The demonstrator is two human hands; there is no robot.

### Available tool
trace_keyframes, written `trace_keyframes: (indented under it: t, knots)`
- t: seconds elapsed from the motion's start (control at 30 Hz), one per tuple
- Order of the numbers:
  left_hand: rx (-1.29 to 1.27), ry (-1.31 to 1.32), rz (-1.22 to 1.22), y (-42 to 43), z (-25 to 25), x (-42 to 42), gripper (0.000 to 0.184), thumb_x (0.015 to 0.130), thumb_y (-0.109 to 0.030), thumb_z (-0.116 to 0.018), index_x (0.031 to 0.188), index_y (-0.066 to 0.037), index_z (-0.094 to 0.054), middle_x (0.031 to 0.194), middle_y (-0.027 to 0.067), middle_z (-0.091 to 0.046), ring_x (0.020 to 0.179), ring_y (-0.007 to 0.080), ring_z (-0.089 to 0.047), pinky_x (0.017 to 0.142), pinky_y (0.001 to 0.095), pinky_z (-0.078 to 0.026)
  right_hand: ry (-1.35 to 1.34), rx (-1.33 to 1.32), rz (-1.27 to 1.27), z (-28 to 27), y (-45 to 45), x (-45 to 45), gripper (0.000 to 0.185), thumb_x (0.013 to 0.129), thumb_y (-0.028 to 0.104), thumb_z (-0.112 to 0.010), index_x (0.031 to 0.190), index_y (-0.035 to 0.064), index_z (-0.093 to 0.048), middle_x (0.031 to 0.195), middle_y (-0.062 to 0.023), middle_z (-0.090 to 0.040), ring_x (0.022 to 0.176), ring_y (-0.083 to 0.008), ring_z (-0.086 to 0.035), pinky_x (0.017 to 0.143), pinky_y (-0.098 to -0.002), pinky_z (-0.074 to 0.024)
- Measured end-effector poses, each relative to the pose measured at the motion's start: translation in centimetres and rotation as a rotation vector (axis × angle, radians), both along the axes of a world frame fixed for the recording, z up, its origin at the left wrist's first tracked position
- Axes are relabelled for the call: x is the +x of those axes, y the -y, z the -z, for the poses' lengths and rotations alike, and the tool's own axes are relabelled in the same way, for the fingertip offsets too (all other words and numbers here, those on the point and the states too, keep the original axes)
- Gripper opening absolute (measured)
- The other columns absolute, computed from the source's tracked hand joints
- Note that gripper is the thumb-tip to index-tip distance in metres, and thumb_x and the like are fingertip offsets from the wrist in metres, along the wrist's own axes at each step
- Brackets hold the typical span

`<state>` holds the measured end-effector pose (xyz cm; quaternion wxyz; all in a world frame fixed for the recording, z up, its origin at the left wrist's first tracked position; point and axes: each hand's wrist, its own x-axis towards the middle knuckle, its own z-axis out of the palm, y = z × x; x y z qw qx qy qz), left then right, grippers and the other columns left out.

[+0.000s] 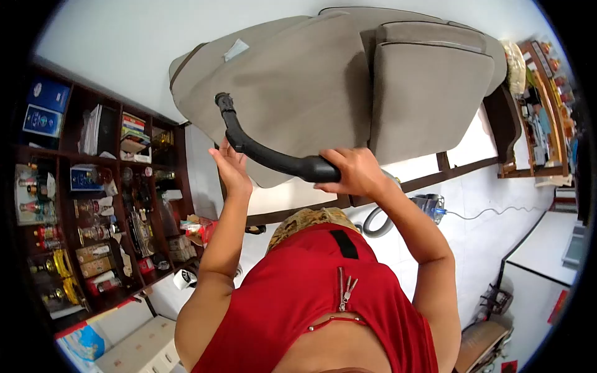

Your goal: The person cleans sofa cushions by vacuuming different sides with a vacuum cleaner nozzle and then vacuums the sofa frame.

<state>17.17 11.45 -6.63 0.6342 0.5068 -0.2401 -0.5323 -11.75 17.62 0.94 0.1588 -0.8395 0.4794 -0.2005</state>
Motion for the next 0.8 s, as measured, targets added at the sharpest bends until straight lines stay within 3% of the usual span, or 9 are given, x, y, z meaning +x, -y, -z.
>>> trace_keyframes:
  t: [0.07, 0.17, 0.2, 0.23, 0.4, 0.5, 0.63, 0.8]
  knots:
    - [-0.135, -0.143, 0.007, -0.6, -1.1, -0.3, 0.071, 0.099, -0.062, -0.04, 0.142, -0.006, -0.038, 0.134, 0.0184, -0.05, 0.121, 0.0286, -0.055, 0.106, 0.0457, -0.038, -0.034, -0.007, -0.055, 0.6, 2.4, 1.6, 0.055, 0.075, 0.051, -0.076, 0.108, 0.0109, -0.061, 0.078, -0.0139, -0.066, 0.069, -0.0347, -0.067, 0.061, -0.044, -0.0529]
    - [-0.054, -0.015, -0.099, 1.9, -1.4, -0.5, 0.069, 0.096, -0.047, -0.059, 0.147, -0.009, -0.03, 0.121, 0.0117, -0.054, 0.105, 0.0256, -0.061, 0.099, 0.0386, -0.042, -0.077, 0.006, -0.135, 0.6, 6.2, 4.0, 0.053, 0.077, 0.053, -0.074, 0.107, 0.0113, -0.059, 0.078, -0.0144, -0.067, 0.072, -0.0362, -0.067, 0.064, -0.0455, -0.0534]
    - [-0.035, -0.02, -0.135, 2.6, -1.8, -0.7, 0.083, 0.091, -0.031, -0.072, 0.152, -0.01, -0.019, 0.117, 0.0117, -0.053, 0.098, 0.0243, -0.062, 0.094, 0.0383, -0.046, -0.091, 0.014, -0.158, 0.5, 7.5, 4.7, 0.053, 0.077, 0.053, -0.074, 0.107, 0.011, -0.059, 0.079, -0.0146, -0.068, 0.072, -0.0363, -0.068, 0.065, -0.0455, -0.0536]
    - [0.027, -0.034, -0.16, 3.6, -1.3, -0.7, 0.094, 0.089, -0.024, -0.073, 0.156, -0.012, -0.009, 0.118, 0.0126, -0.051, 0.097, 0.0249, -0.062, 0.088, 0.04, -0.05, -0.133, 0.022, -0.146, 0.5, 8.7, 5.4, 0.052, 0.078, 0.053, -0.073, 0.106, 0.011, -0.059, 0.079, -0.0146, -0.068, 0.073, -0.0358, -0.068, 0.065, -0.0453, -0.0538]
    - [0.162, -0.017, -0.082, 8.5, 1.6, -4.7, 0.1, 0.09, -0.017, -0.069, 0.156, -0.014, 0.006, 0.13, 0.0157, -0.045, 0.105, 0.0273, -0.058, 0.08, 0.0475, -0.055, -0.284, 0.018, -0.089, 3.2, 14.3, 4.5, 0.052, 0.079, 0.054, -0.071, 0.105, 0.0114, -0.059, 0.083, -0.0144, -0.071, 0.078, -0.0337, -0.07, 0.068, -0.0442, -0.0547]
    - [0.213, -0.106, -0.051, 11.4, 4.5, -7.5, 0.102, 0.088, -0.014, -0.065, 0.156, -0.015, 0.011, 0.133, 0.0163, -0.043, 0.107, 0.0265, -0.056, 0.08, 0.0446, -0.054, -0.328, -0.03, -0.074, 3.4, 14.6, 1.4, 0.052, 0.079, 0.054, -0.071, 0.106, 0.0118, -0.058, 0.083, -0.0141, -0.071, 0.08, -0.0333, -0.07, 0.07, -0.044, -0.0549]
    - [0.189, -0.089, -0.006, 11.1, 4.3, -13.9, 0.113, 0.082, -0.016, -0.065, 0.155, -0.013, 0.021, 0.137, 0.0173, -0.04, 0.106, 0.0239, -0.052, 0.089, 0.0449, -0.05, -0.357, -0.132, 0.04, 3.8, 13.3, -4.0, 0.052, 0.076, 0.053, -0.074, 0.108, 0.0143, -0.059, 0.085, -0.0131, -0.07, 0.077, -0.0337, -0.069, 0.069, -0.0435, -0.0545]
    - [0.19, -0.095, 0.154, 9.9, 2.6, -21.7, 0.111, 0.082, -0.016, -0.064, 0.155, -0.013, 0.02, 0.126, 0.0173, -0.047, 0.095, 0.0217, -0.053, 0.081, 0.039, -0.052, -0.325, -0.175, 0.168, 4.4, 10.8, -10.9, 0.056, 0.075, 0.053, -0.077, 0.111, 0.014, -0.06, 0.084, -0.0134, -0.07, 0.076, -0.0329, -0.07, 0.066, -0.0436, -0.0546]
